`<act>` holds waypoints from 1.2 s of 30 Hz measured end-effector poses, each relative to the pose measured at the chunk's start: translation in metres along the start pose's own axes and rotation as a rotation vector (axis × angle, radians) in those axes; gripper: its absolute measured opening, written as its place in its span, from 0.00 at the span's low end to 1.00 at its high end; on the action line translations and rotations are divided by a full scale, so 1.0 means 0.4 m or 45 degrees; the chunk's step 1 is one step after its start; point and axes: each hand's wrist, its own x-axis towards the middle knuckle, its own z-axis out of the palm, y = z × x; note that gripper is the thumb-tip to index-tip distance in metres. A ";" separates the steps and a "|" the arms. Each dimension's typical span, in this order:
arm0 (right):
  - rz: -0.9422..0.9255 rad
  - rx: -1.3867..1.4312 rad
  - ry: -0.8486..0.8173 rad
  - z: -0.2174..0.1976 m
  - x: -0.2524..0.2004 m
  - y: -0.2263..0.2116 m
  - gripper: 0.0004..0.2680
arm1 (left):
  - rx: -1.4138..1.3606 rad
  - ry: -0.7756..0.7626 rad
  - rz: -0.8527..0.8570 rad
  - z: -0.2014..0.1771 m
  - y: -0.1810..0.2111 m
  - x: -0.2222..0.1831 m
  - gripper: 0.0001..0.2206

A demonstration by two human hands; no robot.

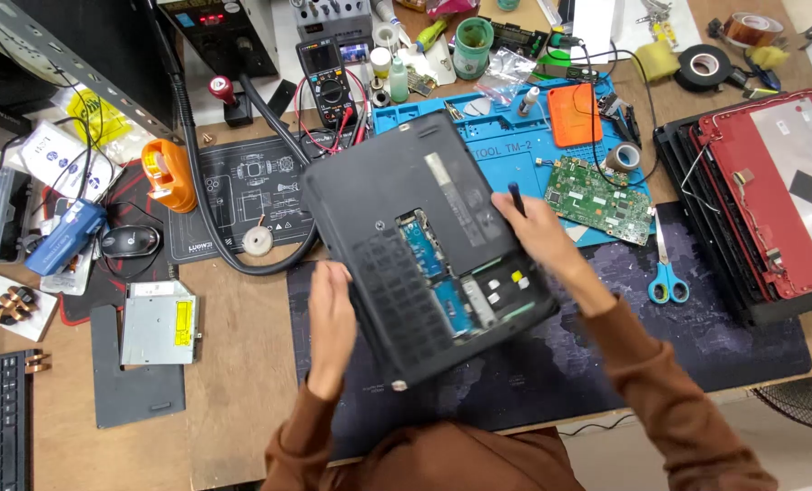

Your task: Disassembling a laptop to remove the optical drive and other internal components

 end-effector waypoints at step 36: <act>-0.311 -1.032 -0.716 0.104 0.153 -0.135 0.12 | -0.957 -0.566 -1.051 0.068 -0.058 -0.260 0.13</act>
